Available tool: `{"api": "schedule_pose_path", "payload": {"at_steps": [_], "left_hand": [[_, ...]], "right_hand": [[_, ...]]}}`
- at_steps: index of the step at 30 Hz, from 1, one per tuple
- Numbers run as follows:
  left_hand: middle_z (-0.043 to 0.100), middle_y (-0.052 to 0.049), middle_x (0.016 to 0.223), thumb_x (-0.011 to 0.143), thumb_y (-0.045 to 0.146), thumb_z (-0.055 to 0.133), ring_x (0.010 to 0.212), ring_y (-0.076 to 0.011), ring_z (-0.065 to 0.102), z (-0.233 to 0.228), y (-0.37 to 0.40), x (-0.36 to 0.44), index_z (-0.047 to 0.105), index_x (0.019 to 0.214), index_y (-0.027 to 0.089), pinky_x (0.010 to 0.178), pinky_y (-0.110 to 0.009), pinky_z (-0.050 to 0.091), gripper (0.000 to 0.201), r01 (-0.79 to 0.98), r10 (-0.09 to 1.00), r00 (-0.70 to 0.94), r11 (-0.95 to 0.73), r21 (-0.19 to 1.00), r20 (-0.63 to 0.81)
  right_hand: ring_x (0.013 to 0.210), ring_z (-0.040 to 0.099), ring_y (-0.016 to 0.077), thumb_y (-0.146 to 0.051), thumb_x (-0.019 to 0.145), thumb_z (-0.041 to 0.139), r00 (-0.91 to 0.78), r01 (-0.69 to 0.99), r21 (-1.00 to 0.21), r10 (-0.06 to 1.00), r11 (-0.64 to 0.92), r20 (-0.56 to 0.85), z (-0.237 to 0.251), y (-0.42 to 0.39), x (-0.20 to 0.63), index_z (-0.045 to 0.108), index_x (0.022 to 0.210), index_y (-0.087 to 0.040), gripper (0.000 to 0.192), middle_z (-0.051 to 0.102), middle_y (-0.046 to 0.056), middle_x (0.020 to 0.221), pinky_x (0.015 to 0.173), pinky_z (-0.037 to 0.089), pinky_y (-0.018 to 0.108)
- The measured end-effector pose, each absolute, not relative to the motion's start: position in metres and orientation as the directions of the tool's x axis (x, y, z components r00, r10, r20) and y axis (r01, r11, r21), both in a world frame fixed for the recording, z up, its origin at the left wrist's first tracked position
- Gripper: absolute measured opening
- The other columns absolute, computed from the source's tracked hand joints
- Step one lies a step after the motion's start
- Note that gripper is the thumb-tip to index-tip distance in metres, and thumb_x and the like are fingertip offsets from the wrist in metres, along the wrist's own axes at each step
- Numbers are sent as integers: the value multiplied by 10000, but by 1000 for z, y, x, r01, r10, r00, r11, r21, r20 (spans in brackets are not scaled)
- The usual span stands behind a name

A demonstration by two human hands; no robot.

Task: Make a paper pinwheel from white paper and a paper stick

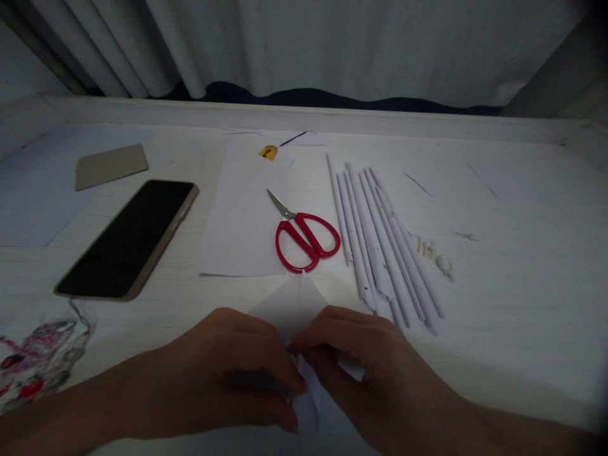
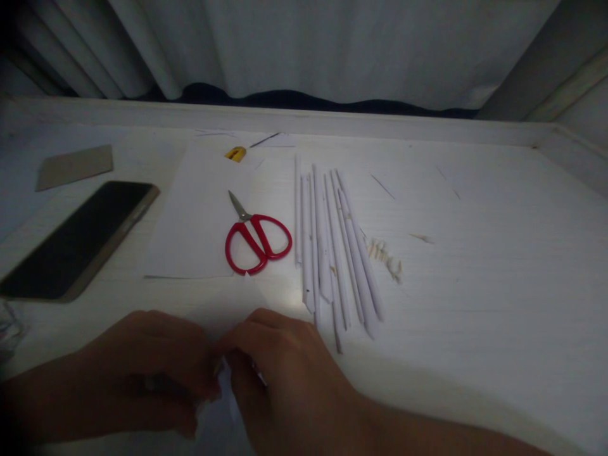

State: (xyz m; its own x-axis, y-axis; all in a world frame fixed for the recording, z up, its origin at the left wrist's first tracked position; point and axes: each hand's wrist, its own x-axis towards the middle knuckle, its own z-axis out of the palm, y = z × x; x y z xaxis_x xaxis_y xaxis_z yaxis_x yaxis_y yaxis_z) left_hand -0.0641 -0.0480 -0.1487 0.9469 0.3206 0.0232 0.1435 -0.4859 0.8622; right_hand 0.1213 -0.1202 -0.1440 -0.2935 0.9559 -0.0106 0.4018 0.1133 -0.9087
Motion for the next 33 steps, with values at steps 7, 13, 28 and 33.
{"api": "schedule_pose_path", "payload": {"at_steps": [7, 13, 28, 33], "left_hand": [[647, 33, 731, 751, 257, 638, 610, -74, 598, -149, -49, -64, 606, 863, 216, 578, -123, 455, 123, 136, 335, 942, -475, 869, 35], [652, 30, 707, 732, 256, 658, 613, -76, 606, -149, -50, -64, 618, 841, 207, 589, -120, 450, 126, 128, 350, 935, -479, 868, 55], [642, 34, 725, 779, 259, 609, 644, -69, 600, -148, -51, -65, 589, 854, 209, 620, -119, 427, 93, 170, 326, 945, -536, 827, 17], [631, 31, 737, 783, 261, 602, 635, -77, 588, -150, -51, -65, 571, 886, 223, 599, -132, 429, 114, 164, 317, 948, -568, 806, 30]], "right_hand": [[691, 585, 84, 2, 734, 523, -277, 400, -909, 961, 115, 0, -145, -122, 120, 648, 855, -202, 268, 635, -21, 753, 624, 434, 161], [684, 592, 75, 9, 723, 535, -267, 389, -913, 964, 120, 12, -145, -120, 120, 648, 841, -209, 272, 646, -37, 745, 594, 427, 146], [655, 597, 84, 1, 710, 540, -246, 392, -913, 969, 110, 11, -147, -122, 119, 664, 818, -216, 272, 657, -35, 720, 592, 437, 164], [645, 610, 94, -30, 726, 524, -246, 373, -928, 966, 16, -82, -149, -121, 118, 657, 828, -222, 255, 675, -38, 731, 602, 463, 183]]}}
